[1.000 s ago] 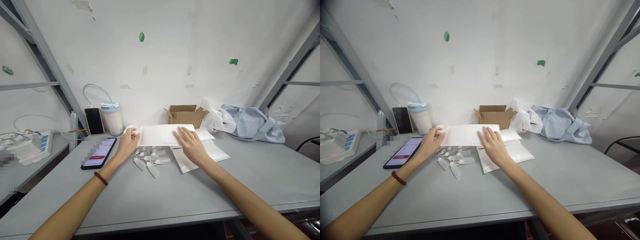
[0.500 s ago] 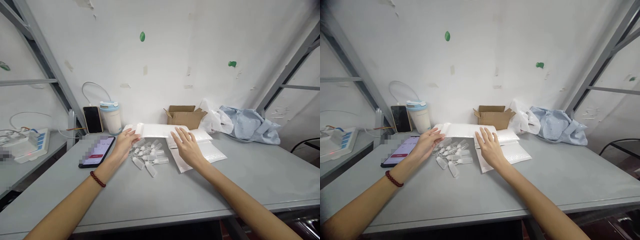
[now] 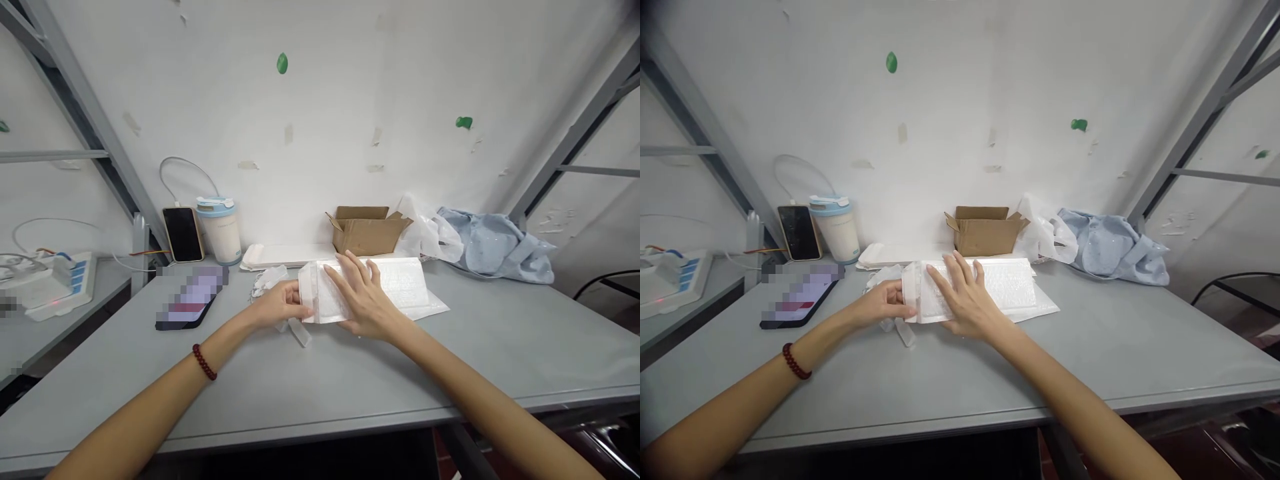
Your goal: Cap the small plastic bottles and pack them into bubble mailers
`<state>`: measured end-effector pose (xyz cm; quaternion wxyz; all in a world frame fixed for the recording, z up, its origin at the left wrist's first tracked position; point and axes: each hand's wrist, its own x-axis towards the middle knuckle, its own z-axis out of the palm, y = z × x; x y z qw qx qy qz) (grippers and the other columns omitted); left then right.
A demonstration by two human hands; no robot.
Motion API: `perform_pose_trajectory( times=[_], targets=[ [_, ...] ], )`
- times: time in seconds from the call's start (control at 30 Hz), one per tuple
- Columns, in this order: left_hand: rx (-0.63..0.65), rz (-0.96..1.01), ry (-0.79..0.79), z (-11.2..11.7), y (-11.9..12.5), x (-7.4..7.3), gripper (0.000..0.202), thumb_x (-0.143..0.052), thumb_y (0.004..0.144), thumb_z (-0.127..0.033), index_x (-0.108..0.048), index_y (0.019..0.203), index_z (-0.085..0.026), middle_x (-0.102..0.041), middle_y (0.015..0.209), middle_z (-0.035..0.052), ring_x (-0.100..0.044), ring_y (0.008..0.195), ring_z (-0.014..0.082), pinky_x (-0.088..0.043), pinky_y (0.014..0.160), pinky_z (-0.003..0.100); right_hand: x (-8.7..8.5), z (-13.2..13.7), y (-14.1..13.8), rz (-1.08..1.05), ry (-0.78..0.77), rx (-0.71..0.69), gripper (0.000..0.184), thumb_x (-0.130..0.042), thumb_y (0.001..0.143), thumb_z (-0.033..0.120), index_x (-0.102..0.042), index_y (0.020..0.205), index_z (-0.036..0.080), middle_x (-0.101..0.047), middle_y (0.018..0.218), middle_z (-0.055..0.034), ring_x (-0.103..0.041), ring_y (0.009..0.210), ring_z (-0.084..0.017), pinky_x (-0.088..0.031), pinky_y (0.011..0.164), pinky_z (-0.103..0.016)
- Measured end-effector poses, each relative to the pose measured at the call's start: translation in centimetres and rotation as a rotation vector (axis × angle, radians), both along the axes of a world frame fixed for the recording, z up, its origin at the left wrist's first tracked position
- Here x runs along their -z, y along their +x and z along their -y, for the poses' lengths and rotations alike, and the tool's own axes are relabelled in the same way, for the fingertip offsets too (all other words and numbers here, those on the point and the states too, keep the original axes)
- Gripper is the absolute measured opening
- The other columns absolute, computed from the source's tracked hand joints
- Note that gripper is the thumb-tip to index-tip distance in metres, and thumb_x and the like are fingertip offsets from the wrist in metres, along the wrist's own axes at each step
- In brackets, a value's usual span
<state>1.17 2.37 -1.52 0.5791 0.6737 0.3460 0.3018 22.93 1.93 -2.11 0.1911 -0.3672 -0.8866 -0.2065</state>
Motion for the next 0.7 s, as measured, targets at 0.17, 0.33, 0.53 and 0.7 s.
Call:
perform_pose_trajectory(
  times=[0.17, 0.33, 0.53, 0.7],
  targets=[
    [-0.086, -0.098, 0.116, 0.5, 0.7, 0.3, 0.028, -0.057, 0.079, -0.041, -0.062, 0.082, -0.013, -0.064, 0.074, 0.004, -0.058, 0.065, 0.0156, -0.045, 0.057, 0.025, -0.2, 0.5, -0.3, -0.007, -0.031, -0.011, 0.094, -0.064, 0.062, 0.046, -0.022, 0.139, 0.014, -0.038, 0.124, -0.0233, -0.036, 0.115, -0.037, -0.022, 0.095, -0.061],
    [-0.259, -0.174, 0.134, 0.4, 1.1, 0.9, 0.031, -0.06, 0.074, -0.042, -0.055, 0.061, -0.014, -0.056, 0.053, -0.0004, -0.051, 0.046, 0.0117, -0.037, 0.042, 0.021, 0.0, 0.7, -0.5, 0.02, 0.034, -0.043, 0.09, -0.065, 0.064, 0.042, -0.023, 0.139, 0.016, -0.036, 0.126, -0.0222, -0.037, 0.112, -0.036, -0.022, 0.094, -0.059],
    [-0.267, -0.335, 0.157, -0.2, -0.2, -0.2, 0.041, -0.054, 0.077, -0.047, -0.051, 0.05, -0.017, -0.054, 0.04, -0.0001, -0.046, 0.035, 0.0109, -0.032, 0.037, 0.021, 0.0, 0.4, -0.4, 0.0, 0.128, -0.078, 0.059, -0.056, 0.071, 0.019, -0.039, 0.128, 0.021, -0.044, 0.117, -0.0161, -0.044, 0.103, -0.028, -0.028, 0.092, -0.05],
    [0.008, -0.489, 0.227, 0.1, -1.6, -2.1, 0.025, -0.064, 0.07, -0.043, -0.063, 0.072, -0.018, -0.066, 0.067, 0.0008, -0.057, 0.053, 0.0133, -0.041, 0.05, 0.021, -0.6, -0.8, 0.8, -0.089, 0.084, -0.062, 0.049, -0.055, 0.073, 0.014, -0.046, 0.121, 0.019, -0.045, 0.113, -0.0151, -0.045, 0.104, -0.027, -0.036, 0.085, -0.041]
  ],
)
